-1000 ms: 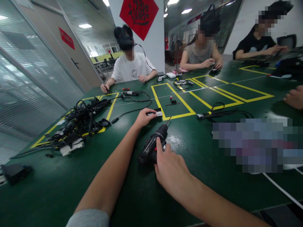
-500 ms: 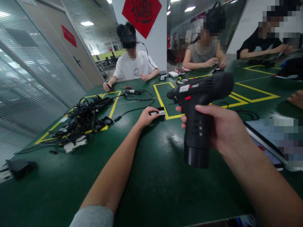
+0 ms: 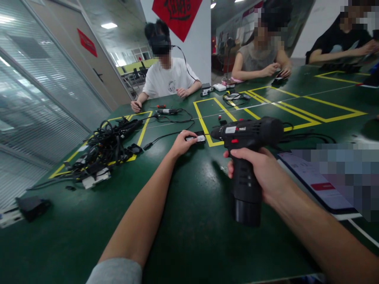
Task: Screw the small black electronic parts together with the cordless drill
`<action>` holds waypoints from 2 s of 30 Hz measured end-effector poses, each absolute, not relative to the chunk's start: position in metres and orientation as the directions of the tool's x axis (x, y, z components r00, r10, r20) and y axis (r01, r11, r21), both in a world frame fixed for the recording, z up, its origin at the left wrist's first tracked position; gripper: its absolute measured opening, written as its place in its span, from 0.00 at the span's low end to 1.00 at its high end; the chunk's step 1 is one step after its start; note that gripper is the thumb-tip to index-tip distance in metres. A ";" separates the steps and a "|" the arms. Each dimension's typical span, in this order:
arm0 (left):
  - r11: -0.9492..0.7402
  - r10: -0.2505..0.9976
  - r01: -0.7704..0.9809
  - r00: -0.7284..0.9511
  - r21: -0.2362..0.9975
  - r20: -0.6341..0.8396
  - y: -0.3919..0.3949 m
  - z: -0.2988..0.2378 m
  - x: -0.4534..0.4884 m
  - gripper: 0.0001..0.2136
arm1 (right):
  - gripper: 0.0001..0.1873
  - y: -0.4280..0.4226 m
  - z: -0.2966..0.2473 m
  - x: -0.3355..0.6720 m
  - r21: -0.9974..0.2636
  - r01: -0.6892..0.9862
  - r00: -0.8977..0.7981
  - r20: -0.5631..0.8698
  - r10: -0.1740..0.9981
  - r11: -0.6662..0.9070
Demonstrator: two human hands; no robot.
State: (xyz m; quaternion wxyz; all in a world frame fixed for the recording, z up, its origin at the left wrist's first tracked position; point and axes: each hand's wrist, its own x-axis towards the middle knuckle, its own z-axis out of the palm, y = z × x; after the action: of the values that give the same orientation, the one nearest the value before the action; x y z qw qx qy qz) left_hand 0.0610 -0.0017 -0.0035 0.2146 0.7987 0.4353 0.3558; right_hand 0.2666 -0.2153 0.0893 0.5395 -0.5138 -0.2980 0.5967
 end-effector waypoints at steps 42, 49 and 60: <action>-0.527 0.849 0.557 0.386 0.642 0.361 0.004 -0.001 0.060 0.12 | 0.05 -0.212 0.076 0.265 -0.991 -0.058 -0.028 -0.117 0.993 -0.119; -0.550 0.832 0.559 0.424 0.620 0.357 0.008 0.000 0.058 0.14 | 0.09 -0.210 0.066 0.259 -0.979 0.046 -0.109 -0.205 0.973 -0.201; -0.542 0.837 0.557 0.422 0.629 0.348 0.007 -0.001 0.060 0.13 | 0.16 -0.207 0.074 0.268 -0.919 -0.025 -0.278 -0.371 0.886 -0.393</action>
State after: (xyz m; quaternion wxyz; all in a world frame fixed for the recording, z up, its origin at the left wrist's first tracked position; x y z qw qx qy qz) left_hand 0.0599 0.0068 -0.0006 0.2151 0.8154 0.4274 0.3259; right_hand 0.2675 -0.2071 0.0745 0.3393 -0.4957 -0.4341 0.6714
